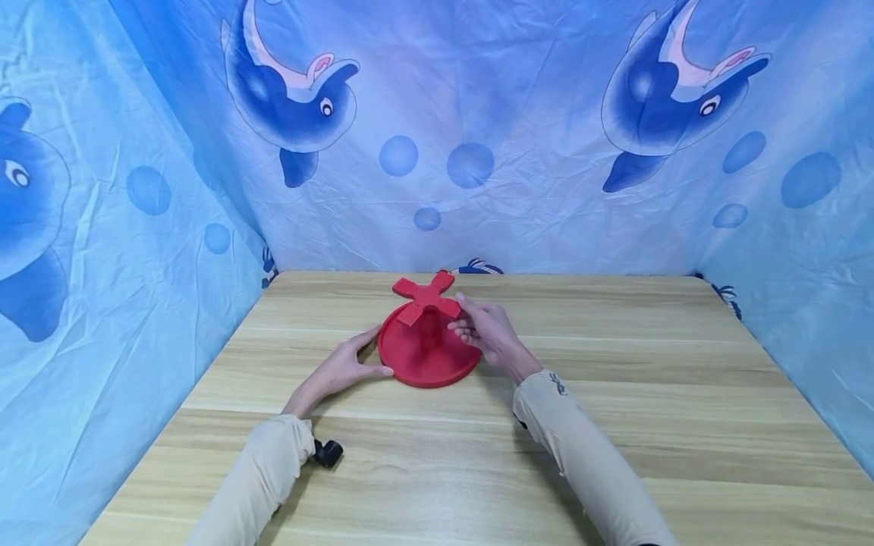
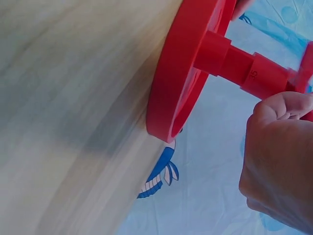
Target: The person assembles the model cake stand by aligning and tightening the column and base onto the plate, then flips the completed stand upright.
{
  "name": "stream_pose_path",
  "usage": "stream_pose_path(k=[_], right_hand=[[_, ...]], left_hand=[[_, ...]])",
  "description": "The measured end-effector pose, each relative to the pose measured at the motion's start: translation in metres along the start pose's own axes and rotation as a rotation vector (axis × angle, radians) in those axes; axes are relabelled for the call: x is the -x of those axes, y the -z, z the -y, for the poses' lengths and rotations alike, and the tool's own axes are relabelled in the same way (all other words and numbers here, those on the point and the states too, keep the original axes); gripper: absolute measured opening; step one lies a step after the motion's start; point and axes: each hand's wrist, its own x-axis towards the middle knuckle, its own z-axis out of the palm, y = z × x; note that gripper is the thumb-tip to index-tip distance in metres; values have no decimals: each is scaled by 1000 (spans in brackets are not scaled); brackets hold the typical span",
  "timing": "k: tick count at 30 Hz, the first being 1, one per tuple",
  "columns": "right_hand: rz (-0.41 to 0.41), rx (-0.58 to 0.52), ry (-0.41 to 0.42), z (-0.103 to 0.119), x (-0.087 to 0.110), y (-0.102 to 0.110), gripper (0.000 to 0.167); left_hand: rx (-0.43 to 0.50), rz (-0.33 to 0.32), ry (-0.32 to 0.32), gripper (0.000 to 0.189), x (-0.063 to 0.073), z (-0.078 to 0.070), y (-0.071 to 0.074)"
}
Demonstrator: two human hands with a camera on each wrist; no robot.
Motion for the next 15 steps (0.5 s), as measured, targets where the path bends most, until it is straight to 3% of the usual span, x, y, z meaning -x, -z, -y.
stream_pose_path(k=[15], right_hand=[[94, 164, 219, -12, 6, 3, 53]], left_hand=[[3, 6, -3, 103, -1, 2, 0]])
